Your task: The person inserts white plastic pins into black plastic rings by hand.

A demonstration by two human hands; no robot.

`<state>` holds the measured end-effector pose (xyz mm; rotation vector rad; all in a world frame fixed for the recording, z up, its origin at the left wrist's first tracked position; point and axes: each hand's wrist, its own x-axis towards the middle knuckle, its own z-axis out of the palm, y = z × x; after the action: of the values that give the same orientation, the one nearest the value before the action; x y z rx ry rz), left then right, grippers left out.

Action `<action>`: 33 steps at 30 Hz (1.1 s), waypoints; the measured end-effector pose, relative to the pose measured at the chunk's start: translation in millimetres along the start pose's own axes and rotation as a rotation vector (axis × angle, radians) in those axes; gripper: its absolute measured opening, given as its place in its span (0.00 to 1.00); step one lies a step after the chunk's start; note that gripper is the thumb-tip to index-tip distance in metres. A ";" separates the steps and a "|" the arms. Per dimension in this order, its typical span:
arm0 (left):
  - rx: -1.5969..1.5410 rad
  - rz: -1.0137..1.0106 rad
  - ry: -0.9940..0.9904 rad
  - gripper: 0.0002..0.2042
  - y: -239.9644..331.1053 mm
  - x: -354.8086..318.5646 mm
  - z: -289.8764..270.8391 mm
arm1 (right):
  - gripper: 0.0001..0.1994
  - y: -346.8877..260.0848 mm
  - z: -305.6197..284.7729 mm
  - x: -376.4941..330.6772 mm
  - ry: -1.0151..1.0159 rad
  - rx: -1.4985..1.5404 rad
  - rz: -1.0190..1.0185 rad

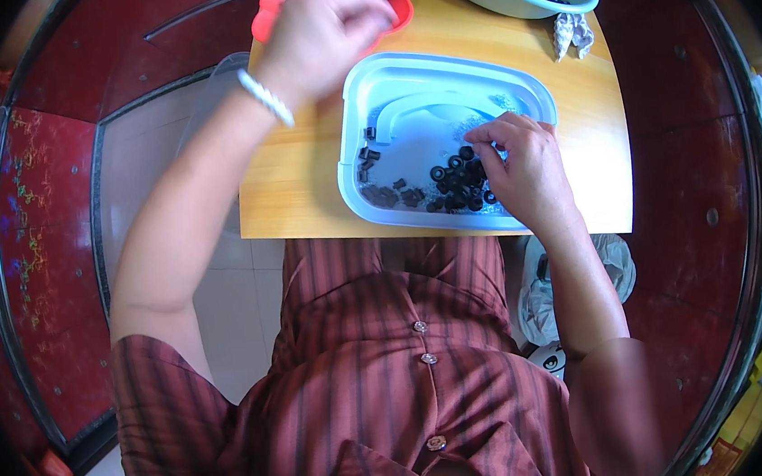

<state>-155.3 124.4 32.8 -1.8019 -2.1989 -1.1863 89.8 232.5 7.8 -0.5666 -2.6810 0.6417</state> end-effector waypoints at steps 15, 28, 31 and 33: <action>-0.161 -0.221 -0.257 0.07 74.4 -95.6 39.2 | 0.07 -9.2 15.6 -1.9 0.000 -0.066 -0.028; -1.616 -0.749 -0.066 0.14 94.5 -142.8 8.5 | 0.07 -36.4 -2.9 -6.9 -0.107 0.839 0.343; -1.582 -0.657 -0.022 0.14 102.3 -144.4 14.6 | 0.05 -55.6 -12.6 -29.1 -0.075 1.156 0.212; -1.497 -0.584 0.010 0.13 108.5 -144.6 16.8 | 0.04 -62.7 -13.9 -37.5 -0.088 1.103 0.165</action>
<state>-9.9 19.2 5.4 -1.1089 -1.8170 -3.5232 108.9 169.3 42.0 -0.4143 -1.8885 1.9827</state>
